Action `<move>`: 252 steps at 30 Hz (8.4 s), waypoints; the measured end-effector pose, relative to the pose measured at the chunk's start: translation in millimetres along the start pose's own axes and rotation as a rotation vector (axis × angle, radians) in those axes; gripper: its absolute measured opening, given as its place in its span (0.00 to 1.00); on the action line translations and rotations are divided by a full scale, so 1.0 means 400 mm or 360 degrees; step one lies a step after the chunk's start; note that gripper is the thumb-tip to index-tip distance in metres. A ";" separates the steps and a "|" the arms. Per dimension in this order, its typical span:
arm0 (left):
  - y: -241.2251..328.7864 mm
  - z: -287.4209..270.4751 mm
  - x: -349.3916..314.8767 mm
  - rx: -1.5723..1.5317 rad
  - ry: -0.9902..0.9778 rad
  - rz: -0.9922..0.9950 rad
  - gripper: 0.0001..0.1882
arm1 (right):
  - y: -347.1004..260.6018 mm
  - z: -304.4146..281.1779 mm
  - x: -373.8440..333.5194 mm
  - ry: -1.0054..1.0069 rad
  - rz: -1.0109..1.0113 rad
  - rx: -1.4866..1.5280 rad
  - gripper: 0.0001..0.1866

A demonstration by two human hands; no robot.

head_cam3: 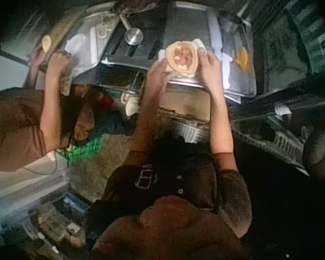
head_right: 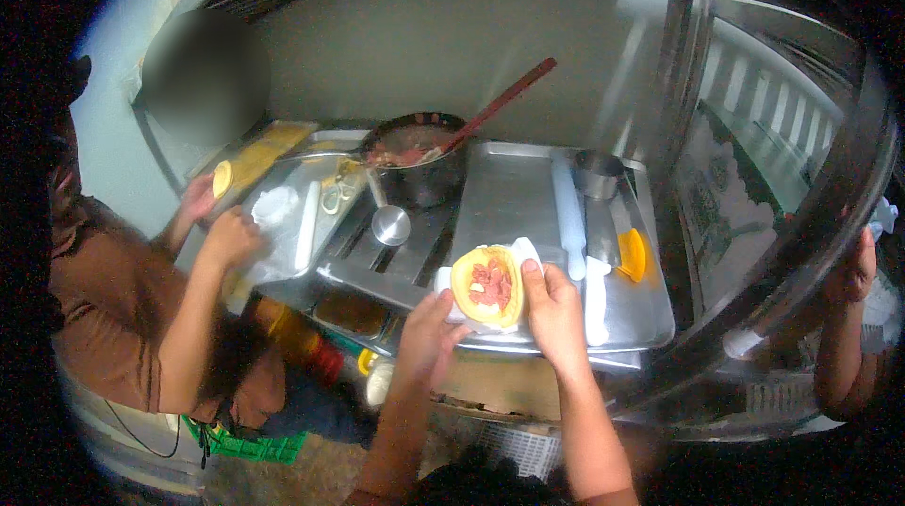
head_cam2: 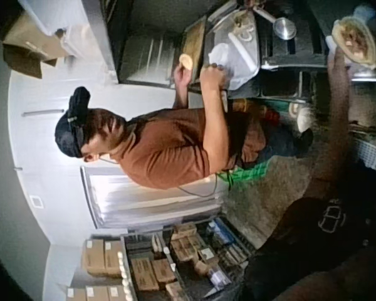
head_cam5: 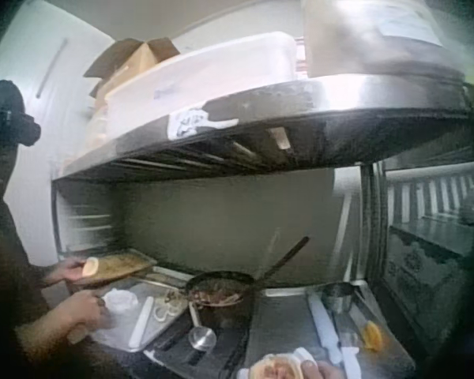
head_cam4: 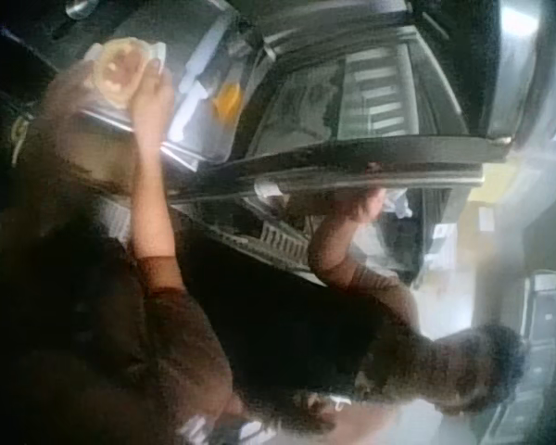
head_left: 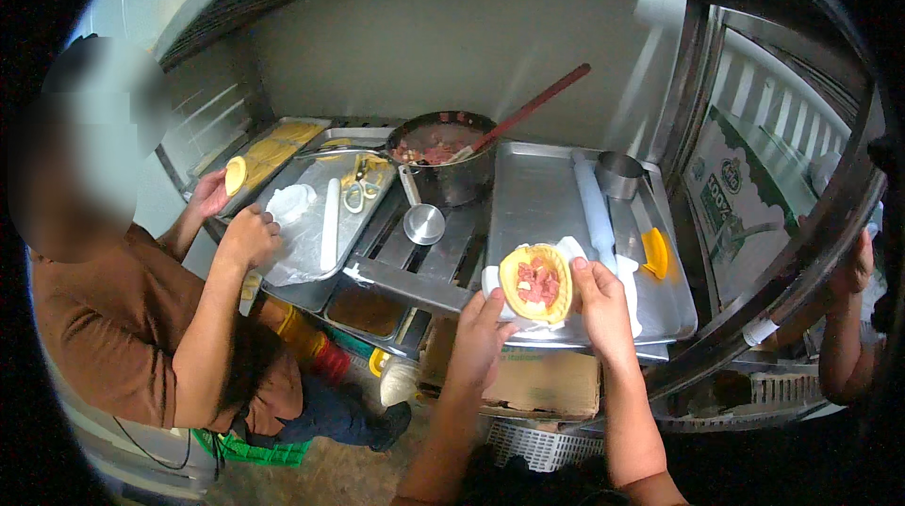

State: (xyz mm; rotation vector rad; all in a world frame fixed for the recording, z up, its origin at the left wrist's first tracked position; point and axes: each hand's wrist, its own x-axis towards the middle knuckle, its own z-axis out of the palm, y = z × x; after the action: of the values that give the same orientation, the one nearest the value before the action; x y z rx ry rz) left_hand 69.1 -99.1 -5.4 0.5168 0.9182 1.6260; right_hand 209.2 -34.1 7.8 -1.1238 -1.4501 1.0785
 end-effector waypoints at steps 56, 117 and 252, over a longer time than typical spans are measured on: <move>0.149 0.078 -0.158 0.2899 -0.0854 0.1151 0.13 | -0.095 -0.026 -0.127 0.0077 -0.0340 -0.0066 0.13; 0.118 0.178 -0.039 0.2457 -0.1087 0.2351 0.10 | -0.064 -0.057 -0.119 0.0023 -0.0164 0.0343 0.13; -0.061 0.083 0.009 0.0446 -0.0229 0.0743 0.18 | -0.101 -0.071 -0.084 -0.0234 -0.1050 -0.0588 0.14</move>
State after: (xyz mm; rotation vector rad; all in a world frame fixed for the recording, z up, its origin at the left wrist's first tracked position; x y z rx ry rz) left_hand 107.9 -84.8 -5.0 1.0931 0.9694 1.8506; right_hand 235.8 -72.1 45.3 -0.7166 -2.0014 0.4424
